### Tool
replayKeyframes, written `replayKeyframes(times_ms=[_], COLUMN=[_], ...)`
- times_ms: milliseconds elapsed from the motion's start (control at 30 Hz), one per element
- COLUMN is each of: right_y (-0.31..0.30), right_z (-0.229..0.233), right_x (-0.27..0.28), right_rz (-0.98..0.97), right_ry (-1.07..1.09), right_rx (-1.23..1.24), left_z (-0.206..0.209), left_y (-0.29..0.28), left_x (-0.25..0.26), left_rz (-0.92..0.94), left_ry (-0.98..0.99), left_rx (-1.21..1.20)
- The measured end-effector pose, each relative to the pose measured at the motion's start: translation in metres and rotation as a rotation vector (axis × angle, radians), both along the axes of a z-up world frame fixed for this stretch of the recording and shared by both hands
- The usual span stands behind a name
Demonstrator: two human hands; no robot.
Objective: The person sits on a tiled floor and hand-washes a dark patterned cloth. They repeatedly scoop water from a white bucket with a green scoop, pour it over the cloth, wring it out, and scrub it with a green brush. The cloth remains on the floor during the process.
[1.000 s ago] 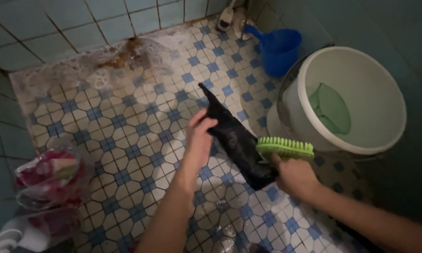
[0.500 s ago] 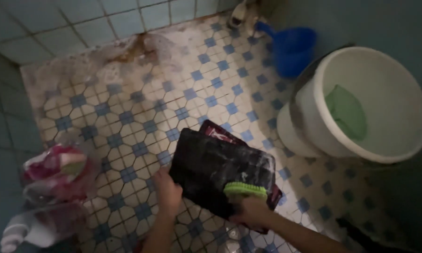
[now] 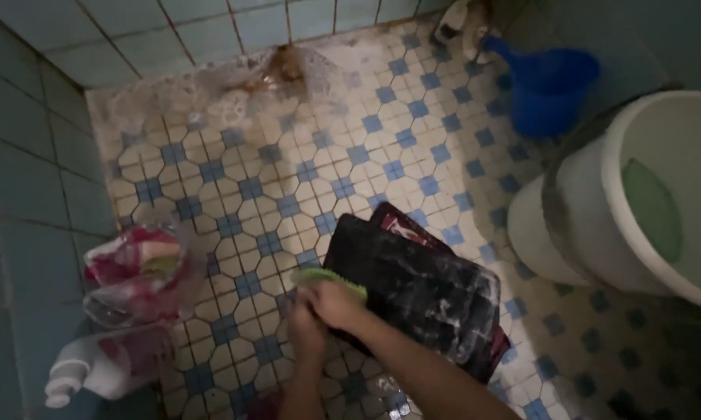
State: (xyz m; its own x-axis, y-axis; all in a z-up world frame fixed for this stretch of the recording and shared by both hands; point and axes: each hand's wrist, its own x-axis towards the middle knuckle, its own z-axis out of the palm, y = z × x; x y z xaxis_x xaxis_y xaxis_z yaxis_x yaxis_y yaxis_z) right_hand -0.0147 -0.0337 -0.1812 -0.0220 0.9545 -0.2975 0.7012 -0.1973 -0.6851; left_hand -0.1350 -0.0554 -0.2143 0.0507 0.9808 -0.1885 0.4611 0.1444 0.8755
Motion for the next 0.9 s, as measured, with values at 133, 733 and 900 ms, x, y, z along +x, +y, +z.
replayKeyframes(times_ms=[133, 733, 900], right_y=[-0.011, -0.047, 0.005], right_z=[0.072, 0.057, 0.028], right_x=[0.004, 0.084, 0.079], right_rz=[0.014, -0.201, -0.199], right_ry=[-0.066, 0.084, 0.297], right_rx=[-0.126, -0.179, 0.166], left_z=[0.034, 0.054, 0.052], left_y=[0.003, 0.023, 0.018], left_x=[-0.001, 0.004, 0.006], left_rz=[0.042, 0.002, -0.020], left_ry=[0.146, 0.276, 0.311], left_rx=[-0.049, -0.403, -0.347])
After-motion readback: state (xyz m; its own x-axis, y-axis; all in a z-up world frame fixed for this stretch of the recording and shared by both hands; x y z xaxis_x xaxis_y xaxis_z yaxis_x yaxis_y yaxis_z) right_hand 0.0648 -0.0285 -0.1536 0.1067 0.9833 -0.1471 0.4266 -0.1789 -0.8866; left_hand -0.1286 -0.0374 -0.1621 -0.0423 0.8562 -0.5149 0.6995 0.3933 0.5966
